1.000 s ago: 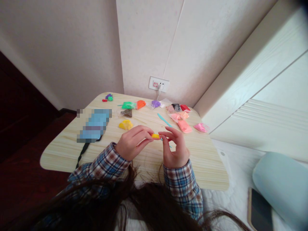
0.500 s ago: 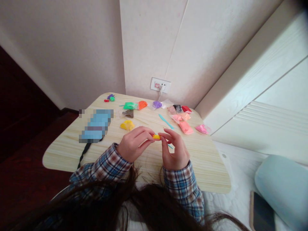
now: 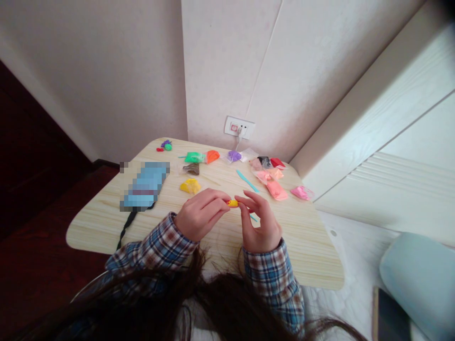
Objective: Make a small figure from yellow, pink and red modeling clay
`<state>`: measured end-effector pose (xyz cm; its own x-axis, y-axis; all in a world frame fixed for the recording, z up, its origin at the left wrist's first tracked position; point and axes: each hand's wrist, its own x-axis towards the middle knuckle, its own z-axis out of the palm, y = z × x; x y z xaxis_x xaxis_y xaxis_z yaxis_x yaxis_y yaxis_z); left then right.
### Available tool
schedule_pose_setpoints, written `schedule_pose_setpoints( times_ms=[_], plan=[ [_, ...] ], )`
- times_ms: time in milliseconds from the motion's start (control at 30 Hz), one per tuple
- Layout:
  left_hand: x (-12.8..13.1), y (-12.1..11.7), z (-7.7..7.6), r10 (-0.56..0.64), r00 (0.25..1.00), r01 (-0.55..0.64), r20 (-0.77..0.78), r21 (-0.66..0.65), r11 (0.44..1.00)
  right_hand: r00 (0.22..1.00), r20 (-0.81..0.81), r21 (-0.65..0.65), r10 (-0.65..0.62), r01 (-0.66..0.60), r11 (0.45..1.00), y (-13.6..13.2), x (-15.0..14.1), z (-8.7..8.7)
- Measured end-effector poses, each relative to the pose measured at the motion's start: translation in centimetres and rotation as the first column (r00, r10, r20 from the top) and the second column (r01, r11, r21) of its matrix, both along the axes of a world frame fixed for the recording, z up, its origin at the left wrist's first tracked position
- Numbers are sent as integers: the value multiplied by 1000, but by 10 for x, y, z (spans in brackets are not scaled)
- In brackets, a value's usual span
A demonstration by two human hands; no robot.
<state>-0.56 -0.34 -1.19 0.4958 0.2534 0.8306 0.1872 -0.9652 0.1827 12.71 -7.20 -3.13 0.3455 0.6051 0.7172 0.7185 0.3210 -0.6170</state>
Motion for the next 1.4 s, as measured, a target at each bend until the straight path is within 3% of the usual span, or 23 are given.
schedule_pose_setpoints(
  times_ms=[167, 267, 400, 567, 700, 900, 1200, 1400],
  plan=[
    [-1, -1, 0, 0, 1000, 0, 5, 13, 1000, 999, -49, 12, 11, -10, 1000, -1, -1, 3],
    [-2, -1, 1, -4, 1000, 4, 12, 8, 1000, 984, -166, -6, 69, -71, 997, -3, 1, 4],
    [-3, -2, 3, -28, 999, 28, 23, 9, 1000, 904, -388, -38, 178, -209, 977, 1, 10, 0],
    [-4, -4, 6, -35, 999, 35, 33, 14, 999, 779, -498, -54, 380, -465, 884, 9, 20, -5],
    [-4, -5, 6, -27, 999, 27, 30, 29, 999, 720, -588, -16, 368, -466, 885, 10, 19, -5],
    [-4, -5, 6, -22, 999, 21, 27, 49, 999, 697, -576, -37, 426, -543, 839, 10, 21, -5],
    [-1, -5, 5, -65, 997, 62, 34, 97, 993, 610, -682, 37, 403, -521, 853, 11, 14, -4],
    [-2, -5, 5, -71, 997, 68, 29, 102, 992, 616, -664, 56, 424, -524, 850, 10, 17, -7]
  ],
)
